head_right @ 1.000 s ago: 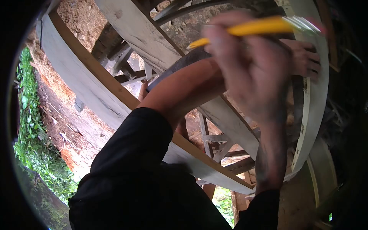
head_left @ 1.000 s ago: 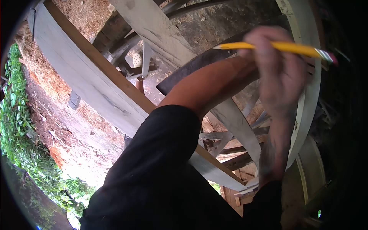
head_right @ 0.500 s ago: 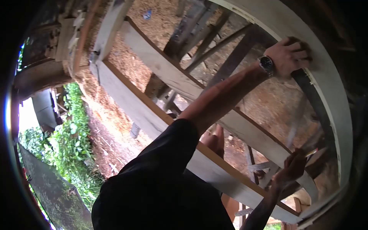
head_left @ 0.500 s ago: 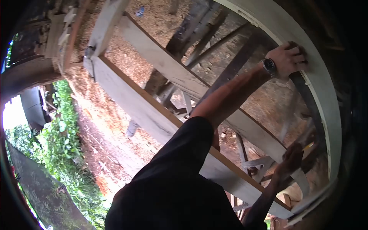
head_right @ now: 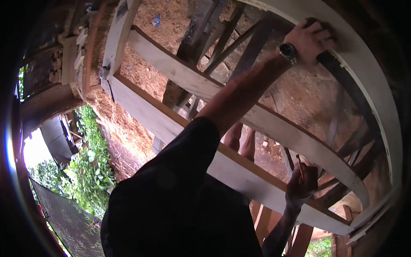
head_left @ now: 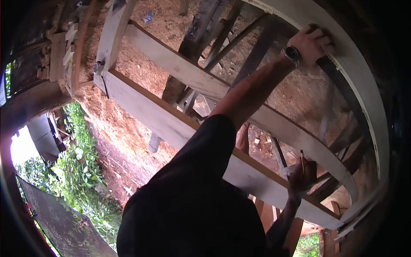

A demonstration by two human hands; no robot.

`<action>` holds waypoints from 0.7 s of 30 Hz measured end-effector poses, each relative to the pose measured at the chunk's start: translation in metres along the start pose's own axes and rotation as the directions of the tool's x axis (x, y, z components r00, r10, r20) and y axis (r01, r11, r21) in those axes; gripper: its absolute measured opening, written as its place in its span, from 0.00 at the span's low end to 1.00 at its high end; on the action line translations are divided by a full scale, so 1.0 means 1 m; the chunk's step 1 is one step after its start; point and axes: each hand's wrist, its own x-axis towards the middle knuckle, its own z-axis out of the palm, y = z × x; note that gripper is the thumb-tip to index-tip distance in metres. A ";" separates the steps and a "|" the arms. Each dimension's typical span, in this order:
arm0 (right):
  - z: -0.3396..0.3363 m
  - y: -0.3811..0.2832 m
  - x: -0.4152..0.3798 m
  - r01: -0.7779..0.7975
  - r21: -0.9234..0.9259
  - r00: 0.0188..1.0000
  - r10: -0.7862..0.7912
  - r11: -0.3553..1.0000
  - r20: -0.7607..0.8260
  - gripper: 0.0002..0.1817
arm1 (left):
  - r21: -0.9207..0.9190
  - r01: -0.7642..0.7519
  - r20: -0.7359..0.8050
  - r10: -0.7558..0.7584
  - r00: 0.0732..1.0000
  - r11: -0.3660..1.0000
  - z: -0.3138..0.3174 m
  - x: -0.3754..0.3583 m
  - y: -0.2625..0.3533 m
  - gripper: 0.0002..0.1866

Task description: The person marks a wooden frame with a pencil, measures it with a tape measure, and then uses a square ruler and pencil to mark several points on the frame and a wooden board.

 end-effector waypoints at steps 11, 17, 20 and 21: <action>-0.006 -0.038 0.020 -0.033 -0.045 0.997 0.029 0.998 -0.073 0.11 | -0.038 -0.005 0.038 0.007 0.999 0.999 -0.009 0.002 0.000 0.41; 0.003 -0.014 0.001 -0.052 -0.117 0.998 0.047 0.992 -0.044 0.10 | -0.041 -0.103 0.021 0.104 0.994 0.994 -0.028 0.028 0.016 0.27; -0.004 -0.031 0.010 -0.211 -0.017 0.972 0.208 0.977 -0.105 0.09 | -0.309 0.010 0.464 0.141 0.875 0.951 -0.093 0.076 0.016 0.22; -0.006 -0.033 0.015 -0.162 -0.010 0.978 0.159 0.987 -0.139 0.09 | -0.355 0.065 0.547 0.151 0.823 0.933 -0.140 0.101 0.005 0.22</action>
